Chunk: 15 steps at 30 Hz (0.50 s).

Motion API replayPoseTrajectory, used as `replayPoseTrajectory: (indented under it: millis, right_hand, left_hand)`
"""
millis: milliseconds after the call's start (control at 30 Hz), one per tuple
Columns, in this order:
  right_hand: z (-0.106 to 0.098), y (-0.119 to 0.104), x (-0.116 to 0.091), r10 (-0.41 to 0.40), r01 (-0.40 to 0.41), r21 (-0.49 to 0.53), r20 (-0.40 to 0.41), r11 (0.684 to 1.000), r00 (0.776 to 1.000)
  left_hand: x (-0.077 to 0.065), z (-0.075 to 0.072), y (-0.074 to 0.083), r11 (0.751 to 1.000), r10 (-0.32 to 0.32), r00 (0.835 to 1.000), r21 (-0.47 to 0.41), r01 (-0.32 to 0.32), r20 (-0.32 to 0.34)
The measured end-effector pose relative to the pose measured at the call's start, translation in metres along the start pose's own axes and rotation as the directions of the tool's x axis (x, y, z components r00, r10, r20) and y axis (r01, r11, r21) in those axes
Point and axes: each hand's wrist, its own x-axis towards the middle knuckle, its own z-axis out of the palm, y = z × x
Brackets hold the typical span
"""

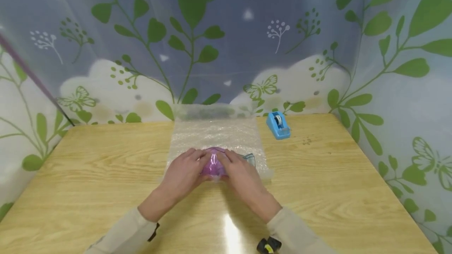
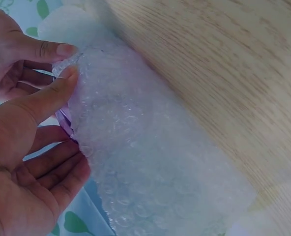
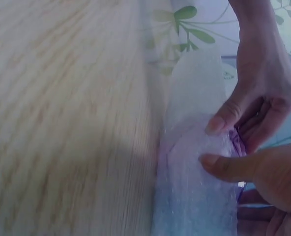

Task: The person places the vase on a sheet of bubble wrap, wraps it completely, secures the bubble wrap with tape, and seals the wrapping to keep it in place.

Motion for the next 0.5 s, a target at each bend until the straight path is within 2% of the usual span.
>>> replayPoseTrajectory:
  millis: [300, 500]
  right_hand:
    - [-0.003, 0.013, 0.004, -0.071, 0.072, -0.036, 0.030, 0.997, 0.997]
    - [-0.004, 0.017, 0.005, -0.062, 0.064, -0.035, 0.057, 0.997, 0.996]
  left_hand:
    - [-0.001, 0.003, -0.006, 0.998, -0.004, 1.000, -0.069, 0.003, -0.010]
    - [-0.002, 0.006, -0.010, 0.980, -0.020, 1.000, -0.196, 0.023, 0.016]
